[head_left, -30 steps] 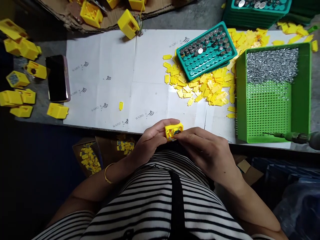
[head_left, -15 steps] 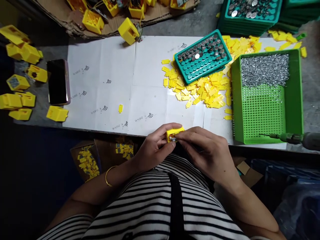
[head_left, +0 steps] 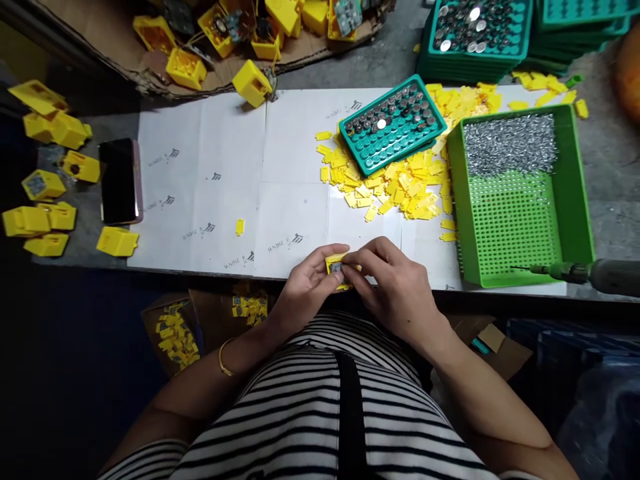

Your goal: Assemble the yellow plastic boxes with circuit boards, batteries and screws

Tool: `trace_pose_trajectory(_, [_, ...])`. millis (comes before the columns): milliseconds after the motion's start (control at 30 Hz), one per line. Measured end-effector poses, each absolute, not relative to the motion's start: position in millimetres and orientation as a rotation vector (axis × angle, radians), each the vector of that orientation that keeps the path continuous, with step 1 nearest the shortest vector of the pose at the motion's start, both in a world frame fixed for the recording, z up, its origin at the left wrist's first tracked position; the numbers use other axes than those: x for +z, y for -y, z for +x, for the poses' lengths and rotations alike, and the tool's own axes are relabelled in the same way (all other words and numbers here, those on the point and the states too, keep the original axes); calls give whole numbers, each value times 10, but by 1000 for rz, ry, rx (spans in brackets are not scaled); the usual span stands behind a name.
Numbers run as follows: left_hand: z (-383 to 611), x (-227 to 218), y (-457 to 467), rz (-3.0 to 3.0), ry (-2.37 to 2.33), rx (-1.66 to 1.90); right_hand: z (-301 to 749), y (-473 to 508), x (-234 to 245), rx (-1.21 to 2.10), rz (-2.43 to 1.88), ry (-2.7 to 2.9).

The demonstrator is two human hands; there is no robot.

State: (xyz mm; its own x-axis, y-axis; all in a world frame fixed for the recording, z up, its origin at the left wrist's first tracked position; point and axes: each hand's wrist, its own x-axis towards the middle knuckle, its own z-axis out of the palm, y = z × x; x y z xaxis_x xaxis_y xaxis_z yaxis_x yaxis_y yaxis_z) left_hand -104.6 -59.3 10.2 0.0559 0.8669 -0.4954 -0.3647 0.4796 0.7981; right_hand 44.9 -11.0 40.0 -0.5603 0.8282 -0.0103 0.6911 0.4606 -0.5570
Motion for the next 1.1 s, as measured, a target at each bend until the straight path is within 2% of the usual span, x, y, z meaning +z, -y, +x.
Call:
trace_pose_trajectory(467, [-895, 69, 473, 442, -1129, 1020, 691, 45, 282, 819, -1150, 2379])
trace_pose_trajectory(767, [-838, -18, 428, 395, -1133, 991, 741, -66, 329, 747, -1149, 2584])
trace_pose_trajectory(1100, [-901, 44, 303, 299, -998, 957, 820, -130, 282, 913, -1128, 2428])
